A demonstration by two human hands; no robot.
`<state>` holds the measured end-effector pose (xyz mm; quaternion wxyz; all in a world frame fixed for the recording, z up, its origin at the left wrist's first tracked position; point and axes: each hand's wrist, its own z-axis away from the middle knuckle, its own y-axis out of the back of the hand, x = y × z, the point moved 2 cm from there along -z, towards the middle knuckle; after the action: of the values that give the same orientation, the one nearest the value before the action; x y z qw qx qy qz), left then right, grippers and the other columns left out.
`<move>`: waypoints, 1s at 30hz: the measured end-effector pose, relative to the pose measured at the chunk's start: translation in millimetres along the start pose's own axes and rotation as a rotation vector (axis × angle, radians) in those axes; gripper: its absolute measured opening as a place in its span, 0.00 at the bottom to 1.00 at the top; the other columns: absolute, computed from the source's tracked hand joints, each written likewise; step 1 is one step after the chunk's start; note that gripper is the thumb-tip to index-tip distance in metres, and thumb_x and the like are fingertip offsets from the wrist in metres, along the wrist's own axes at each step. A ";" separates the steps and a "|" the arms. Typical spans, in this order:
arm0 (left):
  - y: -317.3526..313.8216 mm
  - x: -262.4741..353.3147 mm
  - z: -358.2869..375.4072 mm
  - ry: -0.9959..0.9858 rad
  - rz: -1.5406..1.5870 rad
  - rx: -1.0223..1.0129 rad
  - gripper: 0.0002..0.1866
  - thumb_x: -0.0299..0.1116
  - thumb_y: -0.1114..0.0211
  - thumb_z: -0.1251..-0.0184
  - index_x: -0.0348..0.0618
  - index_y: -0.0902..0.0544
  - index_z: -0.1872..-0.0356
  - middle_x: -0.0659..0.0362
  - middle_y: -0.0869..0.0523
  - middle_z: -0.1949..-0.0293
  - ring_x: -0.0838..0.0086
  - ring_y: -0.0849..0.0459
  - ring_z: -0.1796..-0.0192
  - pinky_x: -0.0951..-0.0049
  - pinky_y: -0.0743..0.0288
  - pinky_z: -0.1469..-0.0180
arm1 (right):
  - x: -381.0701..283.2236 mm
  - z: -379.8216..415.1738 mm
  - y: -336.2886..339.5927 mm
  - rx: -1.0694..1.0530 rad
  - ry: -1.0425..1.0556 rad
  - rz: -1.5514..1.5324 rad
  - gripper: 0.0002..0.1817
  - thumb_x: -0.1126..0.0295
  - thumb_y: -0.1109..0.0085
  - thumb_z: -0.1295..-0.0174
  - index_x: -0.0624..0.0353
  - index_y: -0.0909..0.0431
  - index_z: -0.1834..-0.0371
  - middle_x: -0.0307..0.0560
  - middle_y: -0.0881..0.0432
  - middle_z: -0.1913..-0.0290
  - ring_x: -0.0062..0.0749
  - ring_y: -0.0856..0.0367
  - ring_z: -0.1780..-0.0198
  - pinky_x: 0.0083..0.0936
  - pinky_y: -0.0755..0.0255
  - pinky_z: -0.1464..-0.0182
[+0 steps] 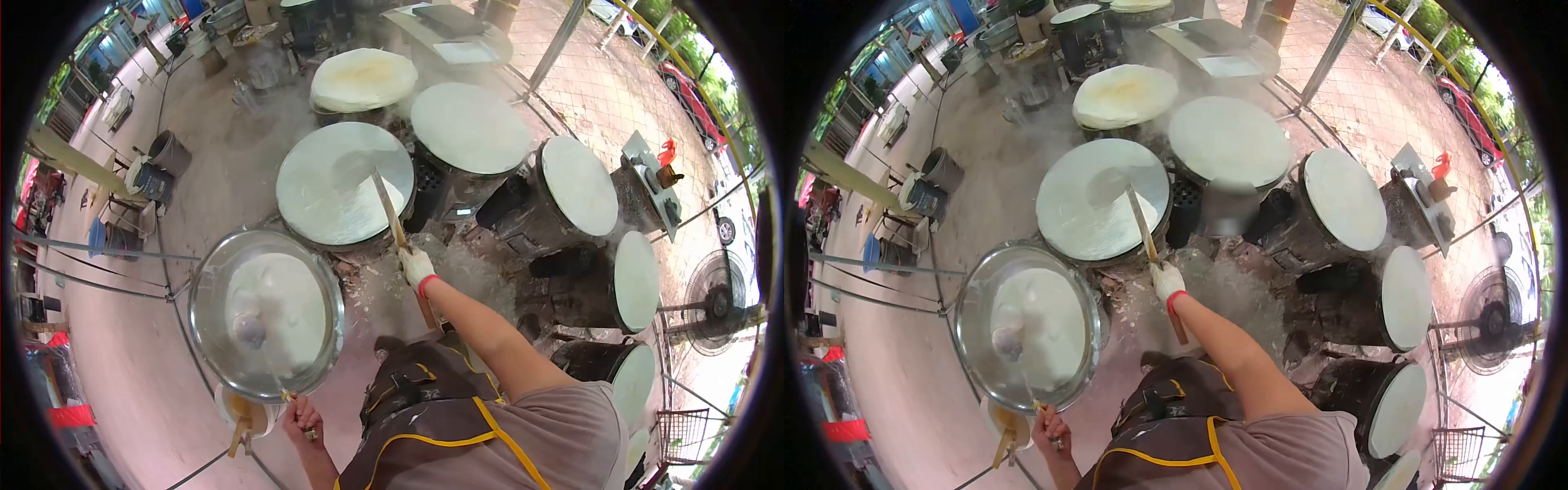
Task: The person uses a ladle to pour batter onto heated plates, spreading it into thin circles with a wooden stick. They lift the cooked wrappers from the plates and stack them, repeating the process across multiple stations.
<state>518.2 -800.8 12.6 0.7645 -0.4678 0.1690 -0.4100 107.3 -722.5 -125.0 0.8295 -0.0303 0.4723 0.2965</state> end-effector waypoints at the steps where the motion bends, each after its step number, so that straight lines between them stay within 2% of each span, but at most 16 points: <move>1: -4.6 -7.4 -3.0 -0.013 -0.006 0.007 0.11 0.28 0.53 0.30 0.33 0.30 0.53 0.61 0.35 0.76 0.83 0.37 0.85 0.83 0.37 0.83 | -3.9 -11.4 4.1 0.073 0.190 0.023 0.19 0.57 0.49 0.38 0.58 0.23 0.50 0.45 0.21 0.76 0.28 0.26 0.80 0.28 0.32 0.77; 4: -13.7 -34.5 -16.0 -0.035 0.001 -0.047 0.11 0.29 0.53 0.29 0.31 0.30 0.53 0.61 0.35 0.76 0.83 0.36 0.83 0.82 0.35 0.81 | 12.1 -10.7 -3.9 -0.083 0.449 0.293 0.20 0.57 0.49 0.38 0.59 0.23 0.50 0.53 0.19 0.71 0.37 0.21 0.73 0.34 0.28 0.67; 6: -26.4 -61.3 -24.0 -0.038 0.012 -0.076 0.12 0.30 0.54 0.29 0.30 0.31 0.53 0.61 0.35 0.75 0.82 0.36 0.82 0.81 0.34 0.79 | 15.9 17.7 12.6 -0.363 0.378 0.519 0.20 0.57 0.49 0.38 0.60 0.23 0.51 0.56 0.18 0.68 0.42 0.20 0.68 0.36 0.28 0.61; 8: -43.5 -90.4 -34.5 -0.050 0.020 -0.081 0.13 0.30 0.53 0.29 0.30 0.31 0.52 0.61 0.35 0.75 0.82 0.35 0.82 0.80 0.34 0.78 | 22.4 -9.4 46.3 -0.343 0.306 0.458 0.19 0.57 0.50 0.38 0.60 0.23 0.52 0.57 0.19 0.68 0.41 0.20 0.67 0.35 0.28 0.61; 10: -60.5 -116.2 -40.4 -0.043 0.044 -0.060 0.12 0.31 0.53 0.29 0.30 0.31 0.53 0.61 0.35 0.75 0.82 0.36 0.82 0.80 0.35 0.79 | -19.2 -23.0 87.3 -0.294 0.189 0.411 0.19 0.57 0.50 0.38 0.60 0.23 0.52 0.58 0.19 0.68 0.42 0.19 0.67 0.36 0.27 0.61; 11: -66.9 -128.5 -42.7 -0.035 0.057 -0.050 0.12 0.31 0.53 0.29 0.30 0.31 0.53 0.61 0.35 0.75 0.82 0.36 0.82 0.80 0.35 0.79 | -44.1 -25.8 103.2 -0.281 0.175 0.345 0.19 0.57 0.50 0.38 0.59 0.23 0.52 0.60 0.18 0.65 0.47 0.18 0.64 0.38 0.27 0.60; 14: -81.3 -158.3 -51.5 -0.014 0.064 -0.049 0.11 0.29 0.50 0.30 0.32 0.30 0.53 0.61 0.35 0.74 0.82 0.36 0.82 0.80 0.36 0.79 | -36.0 -68.0 107.5 -0.248 0.353 0.465 0.20 0.56 0.51 0.38 0.58 0.25 0.49 0.62 0.19 0.62 0.52 0.19 0.59 0.40 0.27 0.58; 15: -86.9 -165.8 -53.3 -0.010 0.055 -0.044 0.11 0.29 0.50 0.30 0.32 0.30 0.53 0.61 0.35 0.74 0.82 0.37 0.82 0.81 0.36 0.79 | -42.6 -52.5 116.8 -0.321 0.396 0.579 0.21 0.56 0.51 0.38 0.55 0.26 0.47 0.64 0.20 0.60 0.56 0.21 0.55 0.42 0.27 0.55; 18: -97.6 -185.8 -59.6 -0.008 0.017 -0.031 0.11 0.30 0.49 0.30 0.33 0.30 0.54 0.61 0.35 0.74 0.83 0.37 0.82 0.82 0.37 0.79 | -16.8 -63.4 132.6 -0.380 0.467 0.687 0.21 0.55 0.52 0.38 0.54 0.26 0.46 0.64 0.20 0.60 0.58 0.22 0.54 0.44 0.28 0.53; 19: -96.2 -190.3 -62.2 -0.011 -0.005 -0.023 0.11 0.30 0.49 0.31 0.34 0.30 0.54 0.61 0.35 0.74 0.82 0.36 0.81 0.81 0.37 0.79 | -54.6 -52.6 143.0 -0.295 0.383 0.639 0.20 0.55 0.53 0.37 0.53 0.26 0.47 0.64 0.20 0.59 0.59 0.23 0.54 0.45 0.29 0.52; 22: -100.2 -201.2 -61.8 -0.006 -0.066 0.021 0.10 0.30 0.47 0.32 0.36 0.29 0.54 0.62 0.35 0.74 0.82 0.36 0.81 0.81 0.37 0.78 | -76.3 -96.5 129.2 -0.229 0.441 0.584 0.20 0.56 0.54 0.37 0.54 0.27 0.47 0.65 0.21 0.59 0.58 0.23 0.54 0.47 0.29 0.53; 26: -114.1 -204.1 -65.0 -0.038 -0.112 0.091 0.09 0.29 0.48 0.32 0.34 0.30 0.55 0.62 0.36 0.74 0.82 0.37 0.80 0.82 0.37 0.77 | -19.0 -88.5 123.8 -0.430 0.619 0.616 0.20 0.57 0.54 0.37 0.58 0.27 0.48 0.65 0.21 0.60 0.58 0.22 0.55 0.48 0.30 0.52; 29: -112.3 -200.4 -68.8 -0.057 -0.143 0.118 0.09 0.28 0.47 0.32 0.35 0.30 0.55 0.62 0.36 0.73 0.82 0.37 0.79 0.82 0.37 0.76 | -22.4 -44.8 155.8 -0.560 0.448 0.679 0.20 0.56 0.54 0.36 0.57 0.27 0.48 0.65 0.20 0.62 0.59 0.22 0.56 0.49 0.29 0.52; 30: -111.1 -197.4 -70.8 -0.047 -0.141 0.102 0.09 0.28 0.48 0.32 0.35 0.30 0.55 0.61 0.35 0.73 0.82 0.37 0.78 0.82 0.37 0.76 | -19.7 -55.2 152.8 -0.431 0.463 0.651 0.20 0.56 0.55 0.36 0.56 0.27 0.48 0.64 0.20 0.62 0.60 0.22 0.57 0.49 0.29 0.53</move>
<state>300.9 -711.8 47.0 0.7605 -0.4483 0.0964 -0.4598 -21.9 -624.2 -104.5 0.5405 -0.1177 0.5578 0.6187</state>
